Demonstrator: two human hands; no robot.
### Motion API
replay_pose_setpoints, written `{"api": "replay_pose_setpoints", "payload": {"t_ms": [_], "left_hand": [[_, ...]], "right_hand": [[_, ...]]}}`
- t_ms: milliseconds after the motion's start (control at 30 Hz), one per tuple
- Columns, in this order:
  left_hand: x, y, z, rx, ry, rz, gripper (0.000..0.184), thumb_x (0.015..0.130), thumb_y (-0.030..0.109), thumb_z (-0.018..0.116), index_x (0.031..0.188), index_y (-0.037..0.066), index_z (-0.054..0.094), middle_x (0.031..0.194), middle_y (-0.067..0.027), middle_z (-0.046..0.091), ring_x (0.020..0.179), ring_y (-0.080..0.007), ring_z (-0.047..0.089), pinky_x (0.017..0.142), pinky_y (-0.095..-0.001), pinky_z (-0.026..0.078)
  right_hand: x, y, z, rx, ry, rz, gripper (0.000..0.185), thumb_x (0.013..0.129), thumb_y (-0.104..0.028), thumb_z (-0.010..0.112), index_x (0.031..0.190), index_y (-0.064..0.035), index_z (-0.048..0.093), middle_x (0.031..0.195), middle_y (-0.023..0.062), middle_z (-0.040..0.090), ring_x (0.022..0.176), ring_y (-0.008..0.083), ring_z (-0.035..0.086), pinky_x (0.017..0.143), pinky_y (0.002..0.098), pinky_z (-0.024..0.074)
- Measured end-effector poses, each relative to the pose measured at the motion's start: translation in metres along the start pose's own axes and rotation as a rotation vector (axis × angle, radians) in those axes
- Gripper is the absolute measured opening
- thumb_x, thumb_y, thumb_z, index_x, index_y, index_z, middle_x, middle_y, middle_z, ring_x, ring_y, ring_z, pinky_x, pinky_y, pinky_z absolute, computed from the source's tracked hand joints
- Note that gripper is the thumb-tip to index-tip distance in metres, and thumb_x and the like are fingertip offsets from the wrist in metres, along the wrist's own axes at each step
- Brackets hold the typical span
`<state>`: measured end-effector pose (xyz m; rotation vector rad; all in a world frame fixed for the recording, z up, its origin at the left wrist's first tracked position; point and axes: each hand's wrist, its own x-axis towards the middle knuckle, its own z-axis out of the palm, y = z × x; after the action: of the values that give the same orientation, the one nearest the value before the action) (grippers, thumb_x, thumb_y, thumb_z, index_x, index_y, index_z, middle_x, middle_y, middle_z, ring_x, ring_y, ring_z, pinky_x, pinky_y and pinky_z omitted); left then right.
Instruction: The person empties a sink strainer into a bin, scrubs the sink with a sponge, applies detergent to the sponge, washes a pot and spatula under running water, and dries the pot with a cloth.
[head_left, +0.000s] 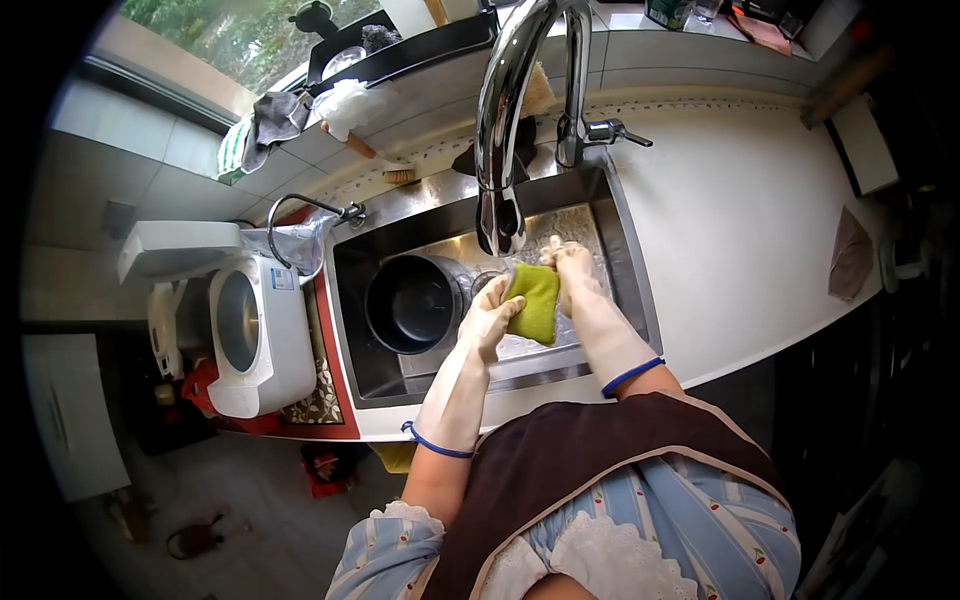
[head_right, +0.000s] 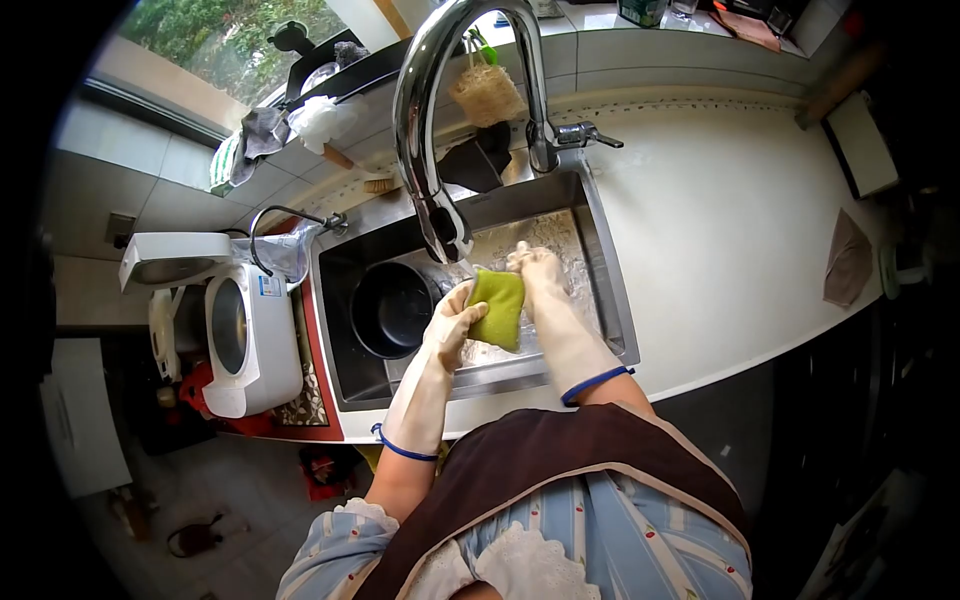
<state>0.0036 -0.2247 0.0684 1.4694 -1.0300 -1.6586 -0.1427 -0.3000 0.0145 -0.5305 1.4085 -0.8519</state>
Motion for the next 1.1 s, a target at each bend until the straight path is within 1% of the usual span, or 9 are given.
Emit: {"api": "replay_pose_setpoints", "payload": {"t_ms": [133,267,400,567,667,767,900,933,1100], "left_hand": [[-0.005,0.005,-0.008,-0.196,0.003,-0.035,0.036,0.085,0.002,0.055,0.121,0.003,0.052,0.112,-0.0035,0.060,0.104,-0.0121,0.053,0.092,-0.0249,0.040],[0.005,-0.004,-0.009,-0.194,-0.049,-0.024,0.035,0.086,0.006,0.058,0.120,0.003,0.053,0.111,-0.0035,0.061,0.100,-0.0123,0.056,0.090,-0.0252,0.043],[0.005,0.004,0.004,-0.323,-0.022,-0.037,0.028,0.087,0.017,0.062,0.111,0.003,0.058,0.103,-0.0055,0.064,0.090,-0.0148,0.062,0.085,-0.0279,0.048],[0.017,-0.001,0.007,-0.878,0.199,0.063,0.018,0.089,0.015,0.060,0.105,0.006,0.056,0.101,-0.0081,0.063,0.092,-0.0201,0.063,0.083,-0.0339,0.052],[0.039,-0.022,-0.004,-0.867,0.371,0.006,0.012,0.093,0.012,0.053,0.104,0.008,0.053,0.101,-0.0083,0.062,0.089,-0.0207,0.063,0.074,-0.0321,0.054],[0.077,-0.079,-0.026,-0.762,-0.052,-0.003,0.019,0.096,0.022,0.042,0.102,0.009,0.055,0.096,-0.0077,0.061,0.083,-0.0230,0.059,0.070,-0.0348,0.052],[0.041,-0.007,0.027,-0.777,0.265,-0.259,0.034,0.094,0.041,0.044,0.095,0.010,0.057,0.084,-0.0084,0.061,0.072,-0.0222,0.056,0.070,-0.0339,0.049],[0.033,0.008,0.038,-0.634,0.453,-0.368,0.043,0.092,0.048,0.049,0.105,0.009,0.057,0.094,-0.0080,0.063,0.080,-0.0208,0.059,0.075,-0.0318,0.049],[0.032,-0.008,0.030,-0.529,0.219,0.042,0.044,0.091,0.046,0.055,0.115,0.009,0.055,0.107,-0.0076,0.062,0.090,-0.0184,0.060,0.078,-0.0300,0.048]], "right_hand": [[-0.018,-0.016,-0.016,-0.030,-0.074,0.046,0.023,0.091,-0.027,0.060,0.094,-0.0041,0.058,0.070,0.0022,0.059,0.067,0.0148,0.057,0.068,0.0278,0.0479],[-0.019,0.007,-0.012,-0.561,-0.407,-0.478,0.032,0.092,-0.033,0.055,0.104,-0.0037,0.059,0.088,0.0111,0.064,0.080,0.0204,0.059,0.079,0.0287,0.0474],[-0.040,-0.031,0.002,-0.567,-0.186,-0.173,0.030,0.094,-0.035,0.053,0.096,-0.0053,0.059,0.087,0.0111,0.064,0.076,0.0181,0.059,0.071,0.0308,0.0466],[-0.042,-0.026,0.024,-0.319,0.085,-0.341,0.020,0.094,-0.024,0.056,0.092,-0.0036,0.054,0.086,0.0108,0.058,0.074,0.0179,0.056,0.066,0.0338,0.0474],[-0.091,-0.034,0.037,-0.340,-0.111,-0.656,0.018,0.087,-0.004,0.058,0.103,-0.0024,0.052,0.098,0.0129,0.058,0.086,0.0213,0.059,0.075,0.0298,0.0503],[-0.090,0.019,0.051,-0.395,-0.001,-1.157,0.023,0.089,-0.011,0.057,0.109,-0.0008,0.052,0.097,0.0164,0.061,0.088,0.0253,0.061,0.075,0.0333,0.0517],[-0.066,0.002,0.027,-0.451,-0.148,-0.454,0.028,0.094,-0.027,0.053,0.096,0.0008,0.056,0.084,0.0169,0.063,0.077,0.0220,0.060,0.062,0.0351,0.0521],[-0.056,-0.002,0.022,-0.450,-0.150,-0.449,0.028,0.094,-0.027,0.053,0.096,0.0008,0.056,0.084,0.0169,0.063,0.077,0.0220,0.060,0.062,0.0351,0.0521],[0.015,0.018,0.004,-0.547,0.194,-0.482,0.031,0.093,-0.031,0.055,0.086,-0.0010,0.061,0.080,0.0066,0.067,0.070,0.0165,0.059,0.066,0.0281,0.0484]]}}
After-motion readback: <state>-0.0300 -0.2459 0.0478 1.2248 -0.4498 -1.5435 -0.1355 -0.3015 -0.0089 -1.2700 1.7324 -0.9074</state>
